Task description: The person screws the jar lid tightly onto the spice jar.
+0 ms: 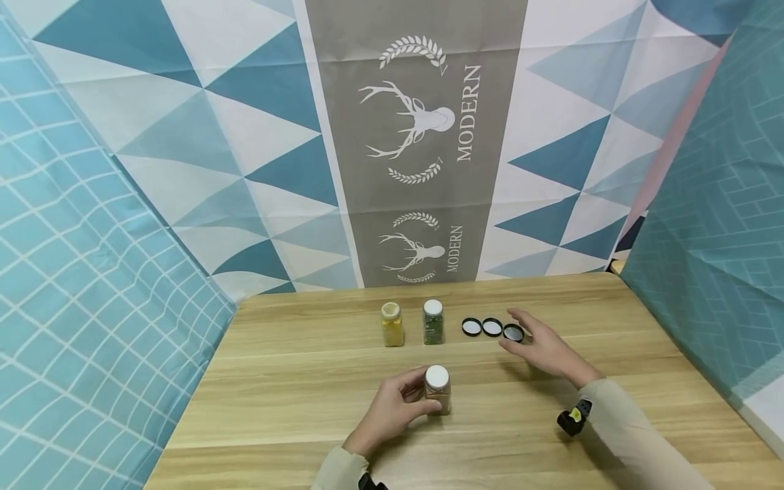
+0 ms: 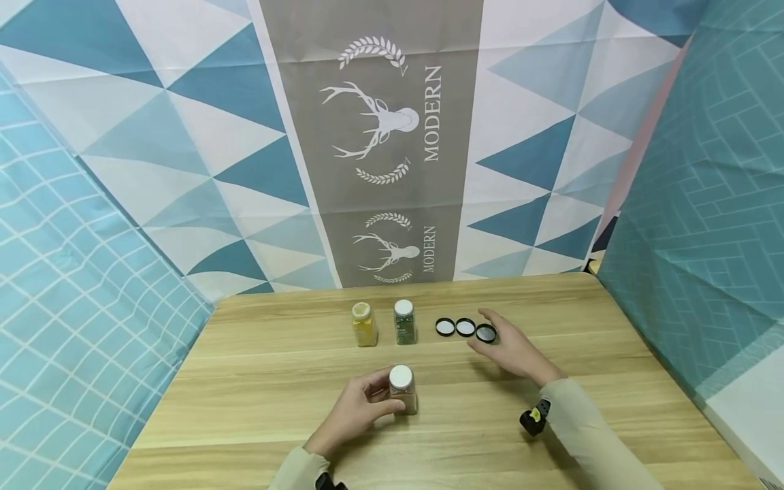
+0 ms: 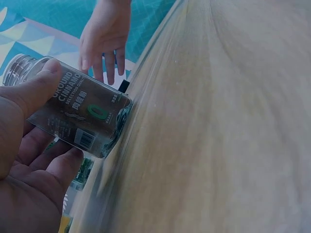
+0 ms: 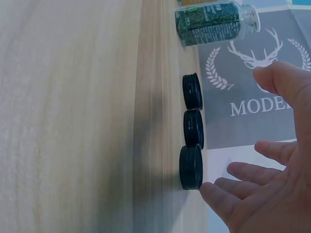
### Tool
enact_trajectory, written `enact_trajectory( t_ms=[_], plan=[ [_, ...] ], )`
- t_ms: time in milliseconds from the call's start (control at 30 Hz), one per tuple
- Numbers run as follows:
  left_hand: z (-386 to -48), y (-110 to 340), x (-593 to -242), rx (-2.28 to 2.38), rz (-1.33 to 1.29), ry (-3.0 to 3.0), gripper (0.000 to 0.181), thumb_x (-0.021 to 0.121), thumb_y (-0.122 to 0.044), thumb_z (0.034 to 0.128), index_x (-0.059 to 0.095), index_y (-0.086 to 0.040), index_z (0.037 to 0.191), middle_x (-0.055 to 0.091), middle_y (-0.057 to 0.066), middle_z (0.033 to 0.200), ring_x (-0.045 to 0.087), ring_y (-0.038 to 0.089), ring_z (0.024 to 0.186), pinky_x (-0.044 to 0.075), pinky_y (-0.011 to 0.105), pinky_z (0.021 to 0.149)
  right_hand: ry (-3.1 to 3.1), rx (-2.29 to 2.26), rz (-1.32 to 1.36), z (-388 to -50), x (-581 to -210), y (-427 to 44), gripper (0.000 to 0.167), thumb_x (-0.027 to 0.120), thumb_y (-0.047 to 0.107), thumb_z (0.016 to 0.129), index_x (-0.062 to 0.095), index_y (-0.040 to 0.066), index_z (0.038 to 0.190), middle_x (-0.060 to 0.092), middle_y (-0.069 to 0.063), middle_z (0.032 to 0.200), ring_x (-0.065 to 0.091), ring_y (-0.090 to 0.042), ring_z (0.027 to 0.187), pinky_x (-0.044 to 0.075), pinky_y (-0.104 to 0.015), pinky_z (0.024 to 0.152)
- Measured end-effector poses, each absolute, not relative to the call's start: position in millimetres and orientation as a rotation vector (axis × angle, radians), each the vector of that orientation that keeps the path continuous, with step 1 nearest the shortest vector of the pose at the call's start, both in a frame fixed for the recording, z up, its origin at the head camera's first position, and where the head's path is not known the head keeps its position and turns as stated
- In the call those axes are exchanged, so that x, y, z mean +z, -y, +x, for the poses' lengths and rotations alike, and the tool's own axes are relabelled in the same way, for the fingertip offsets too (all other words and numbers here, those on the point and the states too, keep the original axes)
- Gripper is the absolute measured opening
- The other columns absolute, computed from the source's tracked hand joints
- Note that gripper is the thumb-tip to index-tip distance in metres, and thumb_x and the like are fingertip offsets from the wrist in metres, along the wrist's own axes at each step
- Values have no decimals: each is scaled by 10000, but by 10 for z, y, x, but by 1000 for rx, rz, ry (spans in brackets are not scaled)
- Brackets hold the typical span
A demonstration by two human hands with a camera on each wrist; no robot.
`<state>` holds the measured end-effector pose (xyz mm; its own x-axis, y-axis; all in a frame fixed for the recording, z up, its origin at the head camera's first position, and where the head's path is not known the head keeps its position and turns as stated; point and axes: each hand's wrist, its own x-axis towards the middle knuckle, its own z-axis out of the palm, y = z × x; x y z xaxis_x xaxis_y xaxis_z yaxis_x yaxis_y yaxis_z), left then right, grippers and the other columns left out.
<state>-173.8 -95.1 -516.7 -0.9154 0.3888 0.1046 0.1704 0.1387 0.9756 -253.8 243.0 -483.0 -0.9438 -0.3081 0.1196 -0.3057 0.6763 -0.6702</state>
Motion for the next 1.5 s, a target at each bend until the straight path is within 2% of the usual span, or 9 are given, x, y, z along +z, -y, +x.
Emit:
enact_trajectory(
  t_ms=[333,867,1167,1500],
  plan=[
    [-1739,951,-5194,1862,565,-2251,628,843,-188,872,591,-28,1425,620,177,1427,590,293,1337,519,252,1075,-2852,-1158,-497,-2627,-4918,-2437,794,664,388,1012,294,-11,1590,355,-332,1588,409,-548,1413,412,-698,1124],
    [-1715,946,-5203,1885,540,-2231,625,851,-180,864,601,-51,1422,626,163,1425,584,277,1344,515,254,1080,-2923,-1088,-515,-2713,-5043,-2448,668,691,196,999,390,-106,1513,474,-349,1494,457,-530,1376,414,-681,1130],
    [-1746,958,-5199,1883,565,-2243,655,845,-183,867,571,-4,1434,604,194,1441,574,302,1353,519,258,1076,-2981,-963,-540,-2733,-5066,-2424,608,707,96,966,443,-154,1453,513,-375,1439,489,-543,1340,451,-668,1100],
    [-1747,953,-5211,1887,591,-2236,646,844,-189,866,580,-20,1432,609,186,1438,577,300,1349,515,256,1079,-3011,-943,-497,-2742,-5078,-2426,523,736,68,931,546,-148,1368,570,-383,1355,542,-552,1267,510,-652,1032]
  ],
)
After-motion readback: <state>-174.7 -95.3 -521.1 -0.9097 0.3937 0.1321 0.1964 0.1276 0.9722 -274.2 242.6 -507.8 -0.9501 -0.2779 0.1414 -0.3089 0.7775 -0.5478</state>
